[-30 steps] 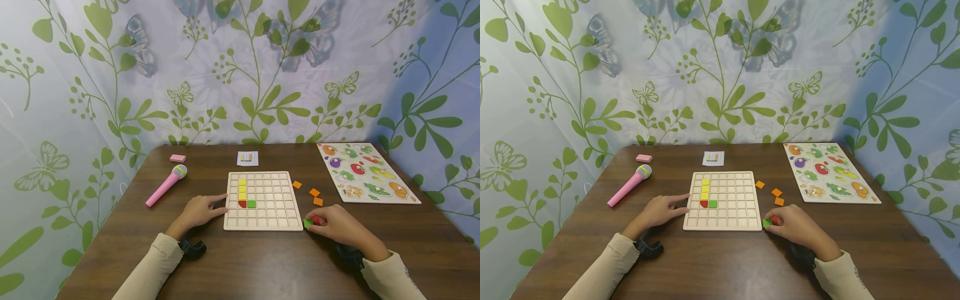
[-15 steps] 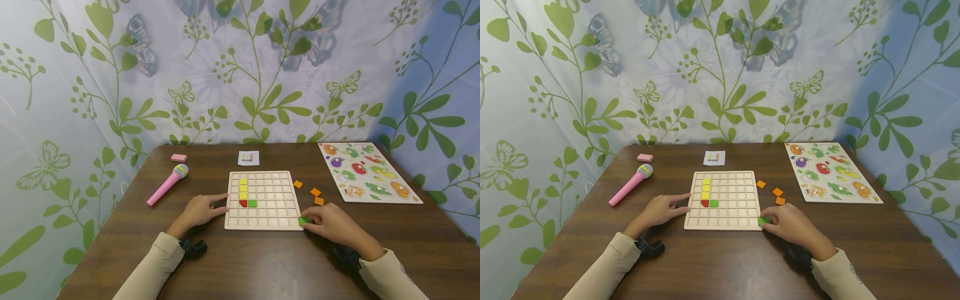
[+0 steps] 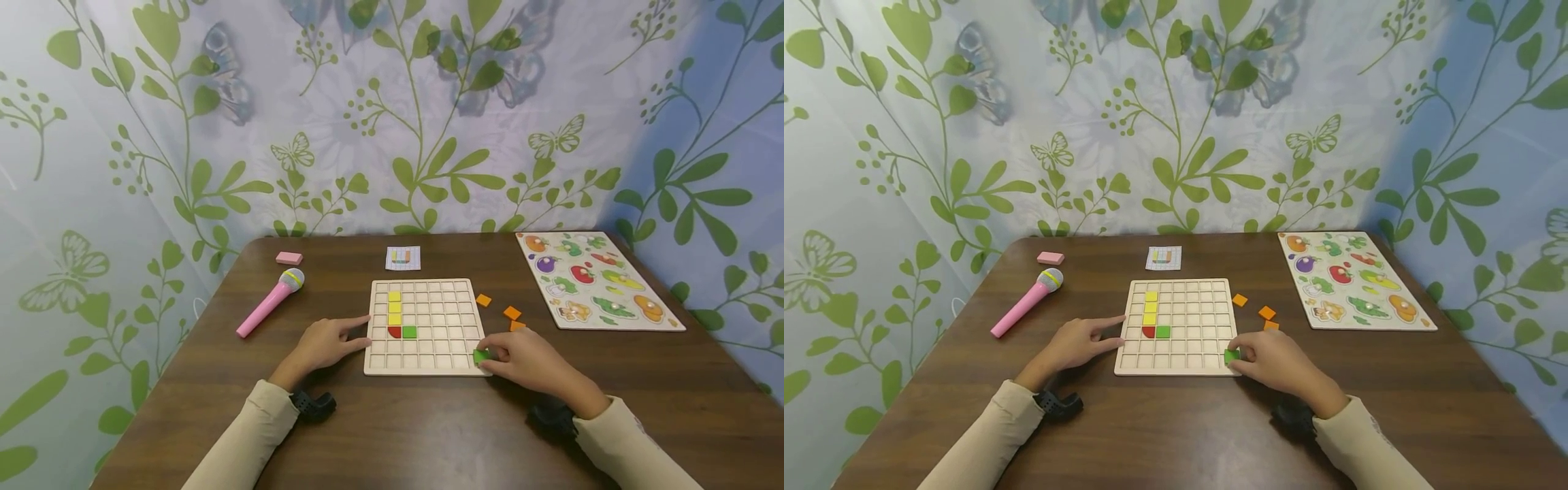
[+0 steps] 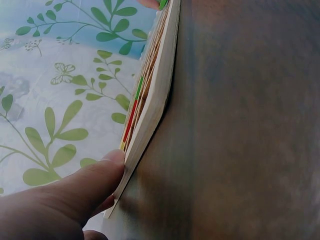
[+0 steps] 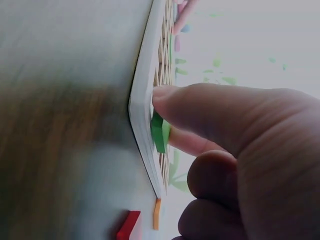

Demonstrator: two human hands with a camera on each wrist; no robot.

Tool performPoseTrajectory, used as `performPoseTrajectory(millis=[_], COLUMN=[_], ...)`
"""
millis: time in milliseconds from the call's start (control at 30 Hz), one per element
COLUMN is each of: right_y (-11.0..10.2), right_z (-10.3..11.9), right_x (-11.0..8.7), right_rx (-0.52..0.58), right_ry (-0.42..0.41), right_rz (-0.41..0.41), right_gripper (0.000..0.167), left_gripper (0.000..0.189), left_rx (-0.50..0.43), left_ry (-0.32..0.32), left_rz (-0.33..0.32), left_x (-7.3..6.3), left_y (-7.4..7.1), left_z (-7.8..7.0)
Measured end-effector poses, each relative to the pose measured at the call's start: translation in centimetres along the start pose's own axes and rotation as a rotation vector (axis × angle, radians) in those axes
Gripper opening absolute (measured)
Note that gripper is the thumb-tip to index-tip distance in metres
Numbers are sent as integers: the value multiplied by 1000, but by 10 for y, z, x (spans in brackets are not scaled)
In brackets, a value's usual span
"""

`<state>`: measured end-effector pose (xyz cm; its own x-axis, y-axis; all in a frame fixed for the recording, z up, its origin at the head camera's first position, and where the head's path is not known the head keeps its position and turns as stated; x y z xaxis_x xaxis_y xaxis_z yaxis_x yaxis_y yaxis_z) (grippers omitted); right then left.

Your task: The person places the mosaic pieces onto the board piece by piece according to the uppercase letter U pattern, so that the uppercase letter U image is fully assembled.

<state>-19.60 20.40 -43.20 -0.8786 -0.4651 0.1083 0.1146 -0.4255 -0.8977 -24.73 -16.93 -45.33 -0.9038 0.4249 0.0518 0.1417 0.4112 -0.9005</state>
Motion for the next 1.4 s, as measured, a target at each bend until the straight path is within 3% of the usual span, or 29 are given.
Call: performPoseTrajectory(millis=[167, 467, 1000, 1400], right_y=[2, 3, 10, 20], right_z=[3, 9, 32, 31], right_x=[7, 22, 52, 68], right_rx=[-14, -29, -20, -6], right_ry=[-18, 24, -81, -59], right_rz=[-12, 16, 3, 15], right_gripper=[23, 22, 24, 24], left_gripper=[58, 58, 58, 59], left_rx=[-3, -8, -1, -3], left_ry=[-1, -9, 3, 8], left_rz=[2, 11, -4, 2], left_x=[0, 0, 1, 0], left_y=[0, -2, -1, -1], left_z=[0, -1, 1, 2])
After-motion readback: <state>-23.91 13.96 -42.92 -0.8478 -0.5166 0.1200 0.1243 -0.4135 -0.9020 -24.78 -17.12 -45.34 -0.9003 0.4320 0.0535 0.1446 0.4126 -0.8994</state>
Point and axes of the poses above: each hand's wrist, its own x-axis towards the middle knuckle, its own y-axis out of the palm, z = x × y, the point moved 3 cm from there along x, towards the middle knuckle, and after that the axes turned 2 degrees about y, right-handed, at the moved point
